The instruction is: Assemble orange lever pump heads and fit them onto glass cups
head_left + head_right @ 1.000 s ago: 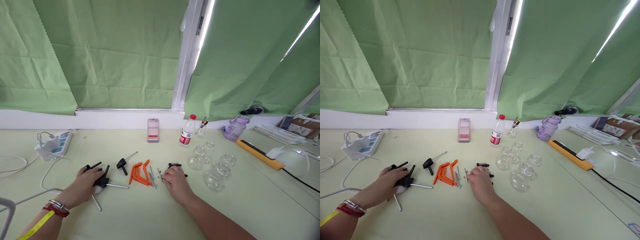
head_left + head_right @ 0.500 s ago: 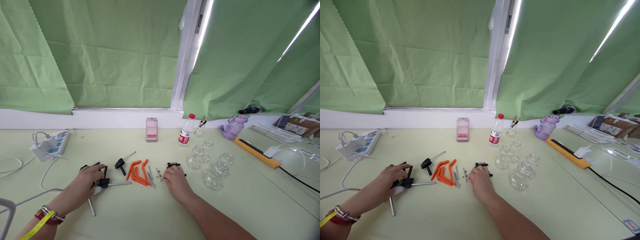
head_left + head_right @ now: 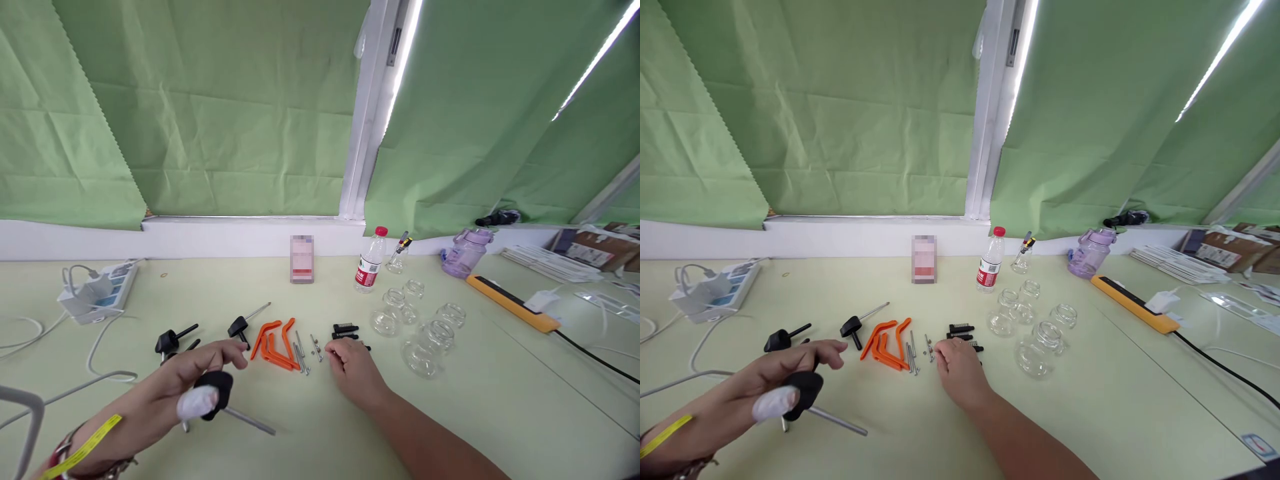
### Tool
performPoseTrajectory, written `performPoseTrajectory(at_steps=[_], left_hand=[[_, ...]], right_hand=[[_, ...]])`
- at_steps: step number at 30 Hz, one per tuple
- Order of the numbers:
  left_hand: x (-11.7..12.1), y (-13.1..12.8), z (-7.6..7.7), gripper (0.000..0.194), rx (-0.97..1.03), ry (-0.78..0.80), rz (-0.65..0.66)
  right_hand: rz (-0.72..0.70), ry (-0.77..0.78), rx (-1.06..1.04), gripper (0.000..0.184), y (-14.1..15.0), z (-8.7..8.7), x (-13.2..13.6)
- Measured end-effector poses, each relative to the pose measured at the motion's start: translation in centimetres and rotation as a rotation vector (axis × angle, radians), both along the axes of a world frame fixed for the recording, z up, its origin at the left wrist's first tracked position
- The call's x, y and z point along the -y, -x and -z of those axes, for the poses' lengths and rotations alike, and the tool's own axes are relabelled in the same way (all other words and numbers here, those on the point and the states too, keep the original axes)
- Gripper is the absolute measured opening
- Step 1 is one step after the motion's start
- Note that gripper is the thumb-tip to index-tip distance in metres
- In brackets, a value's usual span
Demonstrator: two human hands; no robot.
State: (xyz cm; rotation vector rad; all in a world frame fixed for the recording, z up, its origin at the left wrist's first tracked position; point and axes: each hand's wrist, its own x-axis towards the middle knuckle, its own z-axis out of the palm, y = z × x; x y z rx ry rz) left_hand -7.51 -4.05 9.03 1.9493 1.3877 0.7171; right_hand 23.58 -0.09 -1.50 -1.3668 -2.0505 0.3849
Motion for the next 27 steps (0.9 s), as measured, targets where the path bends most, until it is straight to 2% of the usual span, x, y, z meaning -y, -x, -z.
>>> performPoseTrajectory(at_steps=[1, 2, 6, 10, 14, 17, 22, 25, 27], left_hand=[[-0.2, -0.9, 0.0, 0.034, 0.084, 0.099, 0.056], [-0.4, -1.9, 0.3, 0.034, 0.17, 0.169, 0.027], [-1.5, -5.5, 2.7, 0.033, 0.504, 0.29, -0.309], [-1.7, -7.8, 5.3, 0.034, 0.704, 0.408, -0.397], [-1.1, -9.0, 6.7, 0.034, 0.807, 0.495, -0.346], [-0.6, -9.5, 7.1, 0.035, 0.859, 0.562, -0.321], [-0.4, -9.5, 6.9, 0.035, 0.905, 0.638, -0.174], [-0.6, -9.0, 6.8, 0.032, 0.906, 0.615, -0.069], [-0.9, -8.6, 6.9, 0.03, 0.931, 0.587, -0.065]], right_hand=[[0.0, 0.015, -0.065, 0.015, 0.0, -0.1, 0.2], [-0.009, 0.035, -0.14, 0.013, 0.1, -0.2, 0.4], [-0.074, 0.179, -0.445, 0.006, 0.6, -0.7, 1.2], [-0.183, 0.242, -0.62, 0.013, 1.0, -0.9, 1.7], [-0.284, 0.278, -0.704, 0.016, 0.9, -0.5, 2.0], [-0.295, 0.252, -0.682, 0.015, 0.8, -0.3, 2.0], [-0.228, 0.257, -0.683, 0.015, 0.9, -0.5, 1.9], [-0.169, 0.295, -0.7, 0.018, 0.8, -0.8, 1.6], [-0.118, 0.359, -0.745, 0.022, 0.5, -0.9, 1.3]])
